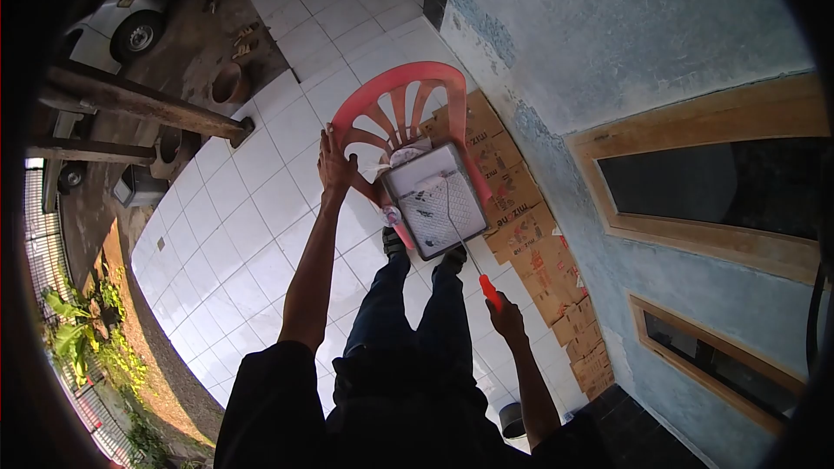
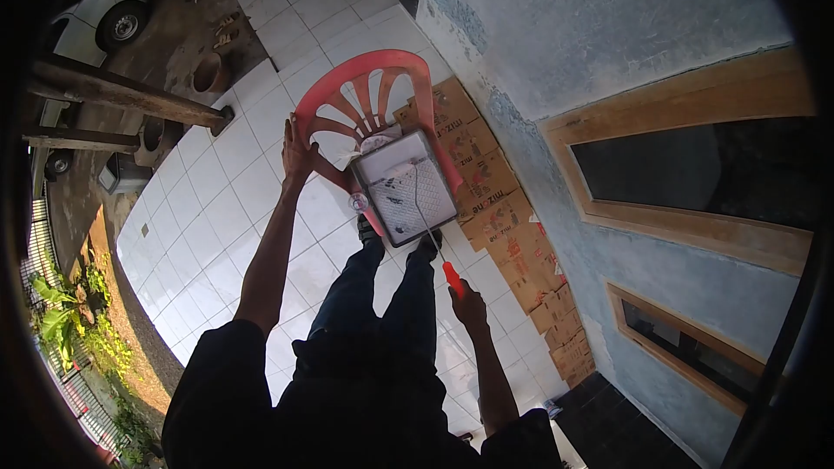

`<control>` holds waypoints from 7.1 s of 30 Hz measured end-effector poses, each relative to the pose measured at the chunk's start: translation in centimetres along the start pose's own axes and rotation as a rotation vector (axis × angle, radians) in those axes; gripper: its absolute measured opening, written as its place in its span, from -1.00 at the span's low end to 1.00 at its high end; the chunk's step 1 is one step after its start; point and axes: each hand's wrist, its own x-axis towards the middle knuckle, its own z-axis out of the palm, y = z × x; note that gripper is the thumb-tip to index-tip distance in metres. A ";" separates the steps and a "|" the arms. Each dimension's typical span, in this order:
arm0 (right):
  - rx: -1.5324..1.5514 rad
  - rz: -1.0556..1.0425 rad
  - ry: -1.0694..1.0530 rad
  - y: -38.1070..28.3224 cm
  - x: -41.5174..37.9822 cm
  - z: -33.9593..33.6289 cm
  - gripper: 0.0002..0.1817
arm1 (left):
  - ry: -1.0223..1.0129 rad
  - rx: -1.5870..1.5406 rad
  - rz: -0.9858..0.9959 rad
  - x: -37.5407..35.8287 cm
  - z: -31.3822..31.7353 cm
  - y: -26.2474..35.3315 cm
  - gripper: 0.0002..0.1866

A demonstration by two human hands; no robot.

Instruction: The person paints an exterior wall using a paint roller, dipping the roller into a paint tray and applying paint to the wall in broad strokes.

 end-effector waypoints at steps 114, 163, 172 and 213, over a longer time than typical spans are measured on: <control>-0.070 0.081 0.091 -1.9 -1.9 4.6 -0.60 | -0.464 0.143 -0.065 3.0 -2.3 -0.9 0.15; 0.083 0.201 0.116 0.0 -8.8 3.1 -0.60 | -0.436 0.173 -0.033 2.7 -2.2 -1.0 0.17; 0.081 0.133 0.125 -3.9 -3.4 2.6 -0.55 | -0.421 0.140 -0.021 2.8 -2.3 -0.9 0.15; 0.073 0.094 0.087 -1.4 -3.3 4.7 -0.50 | -0.442 0.146 -0.032 2.7 -2.2 -1.3 0.17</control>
